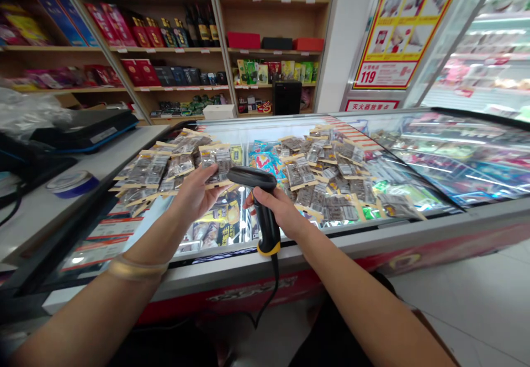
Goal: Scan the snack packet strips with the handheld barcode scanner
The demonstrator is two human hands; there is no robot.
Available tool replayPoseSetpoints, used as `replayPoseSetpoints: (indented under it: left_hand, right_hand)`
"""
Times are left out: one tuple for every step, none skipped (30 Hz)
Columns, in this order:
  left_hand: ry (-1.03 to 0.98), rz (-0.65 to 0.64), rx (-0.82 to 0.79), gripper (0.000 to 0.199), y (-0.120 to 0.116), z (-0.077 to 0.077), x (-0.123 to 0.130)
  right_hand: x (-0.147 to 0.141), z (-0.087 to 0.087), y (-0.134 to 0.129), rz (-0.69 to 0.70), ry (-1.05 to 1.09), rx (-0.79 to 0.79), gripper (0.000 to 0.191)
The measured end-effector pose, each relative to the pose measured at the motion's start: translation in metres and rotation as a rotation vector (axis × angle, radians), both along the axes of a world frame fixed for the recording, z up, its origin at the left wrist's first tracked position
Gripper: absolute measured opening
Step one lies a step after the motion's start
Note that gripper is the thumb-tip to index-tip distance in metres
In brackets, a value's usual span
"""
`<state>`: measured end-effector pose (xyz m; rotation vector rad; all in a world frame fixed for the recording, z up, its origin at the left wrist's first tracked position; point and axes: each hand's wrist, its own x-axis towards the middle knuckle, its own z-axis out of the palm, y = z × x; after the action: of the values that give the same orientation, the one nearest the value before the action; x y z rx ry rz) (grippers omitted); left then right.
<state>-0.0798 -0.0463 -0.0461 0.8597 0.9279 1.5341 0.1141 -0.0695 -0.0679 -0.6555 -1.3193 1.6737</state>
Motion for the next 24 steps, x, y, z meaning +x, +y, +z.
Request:
replayPoseSetpoints:
  left_hand:
    - [0.042,0.025,0.027,0.028,0.001,0.000,0.004]
    - [0.086,0.043,0.053,0.036,0.002,0.001,0.008]
    - [0.131,0.055,0.075,0.044,0.005,0.003,0.014]
    - [0.179,0.062,0.087,0.052,0.008,0.005,0.022]
    - [0.228,0.064,0.090,0.059,0.012,0.007,0.030]
    - [0.276,0.065,0.090,0.064,0.018,0.010,0.040]
    - [0.319,0.059,0.089,0.067,0.025,0.013,0.052]
    - [0.358,0.047,0.092,0.069,0.032,0.016,0.065]
    - [0.398,0.030,0.098,0.069,0.039,0.019,0.079]
    - [0.443,0.011,0.104,0.069,0.046,0.022,0.093]
    - [0.507,-0.007,0.113,0.070,0.052,0.024,0.107]
    - [0.602,-0.020,0.126,0.072,0.056,0.025,0.120]
    - [0.733,-0.028,0.141,0.075,0.058,0.025,0.132]
    - [0.892,-0.025,0.161,0.078,0.058,0.023,0.143]
    - [1.067,-0.024,0.183,0.080,0.055,0.021,0.152]
    - [1.241,-0.034,0.205,0.081,0.051,0.017,0.158]
    - [1.396,-0.055,0.220,0.079,0.047,0.013,0.163]
    - [1.517,-0.078,0.231,0.077,0.042,0.009,0.166]
    - [1.602,-0.099,0.239,0.075,0.039,0.005,0.169]
    - [1.657,-0.114,0.243,0.075,0.037,0.001,0.170]
    - [1.689,-0.116,0.245,0.076,0.036,-0.001,0.171]
    - [1.707,-0.107,0.245,0.077,0.037,-0.003,0.172]
    - [1.715,-0.101,0.246,0.077,0.040,-0.004,0.173]
    - [1.718,-0.104,0.243,0.077,0.042,-0.004,0.173]
  right_hand:
    - [0.001,0.001,0.000,-0.013,0.033,0.008,0.048]
    - [0.003,0.003,0.000,-0.032,0.066,0.016,0.047]
    - [0.006,0.005,0.000,-0.058,0.096,0.026,0.047]
    - [0.011,0.009,0.001,-0.092,0.123,0.039,0.047]
    - [0.018,0.014,0.002,-0.131,0.145,0.054,0.047]
    - [0.026,0.019,0.004,-0.173,0.162,0.069,0.047]
    - [0.035,0.025,0.007,-0.222,0.176,0.084,0.047]
    - [0.046,0.030,0.012,-0.276,0.190,0.101,0.047]
    - [0.058,0.035,0.017,-0.329,0.208,0.114,0.046]
    - [0.070,0.039,0.022,-0.394,0.220,0.125,0.045]
    - [0.083,0.041,0.029,-0.466,0.226,0.138,0.043]
    - [0.095,0.041,0.035,-0.535,0.236,0.146,0.043]
    - [0.106,0.040,0.040,-0.593,0.246,0.152,0.041]
    - [0.116,0.038,0.045,-0.627,0.247,0.131,0.040]
    - [0.124,0.034,0.049,-0.646,0.243,0.095,0.040]
    - [0.130,0.029,0.053,-0.647,0.230,0.061,0.040]
    - [0.134,0.024,0.056,-0.641,0.212,0.027,0.041]
    - [0.137,0.020,0.058,-0.633,0.193,0.001,0.042]
    - [0.138,0.015,0.061,-0.627,0.175,-0.013,0.043]
    - [0.138,0.012,0.064,-0.624,0.164,-0.021,0.044]
    - [0.138,0.010,0.068,-0.620,0.158,-0.027,0.044]
    - [0.137,0.010,0.072,-0.619,0.157,-0.035,0.044]
    - [0.136,0.010,0.076,-0.618,0.157,-0.044,0.044]
    - [0.135,0.010,0.079,-0.616,0.154,-0.056,0.044]
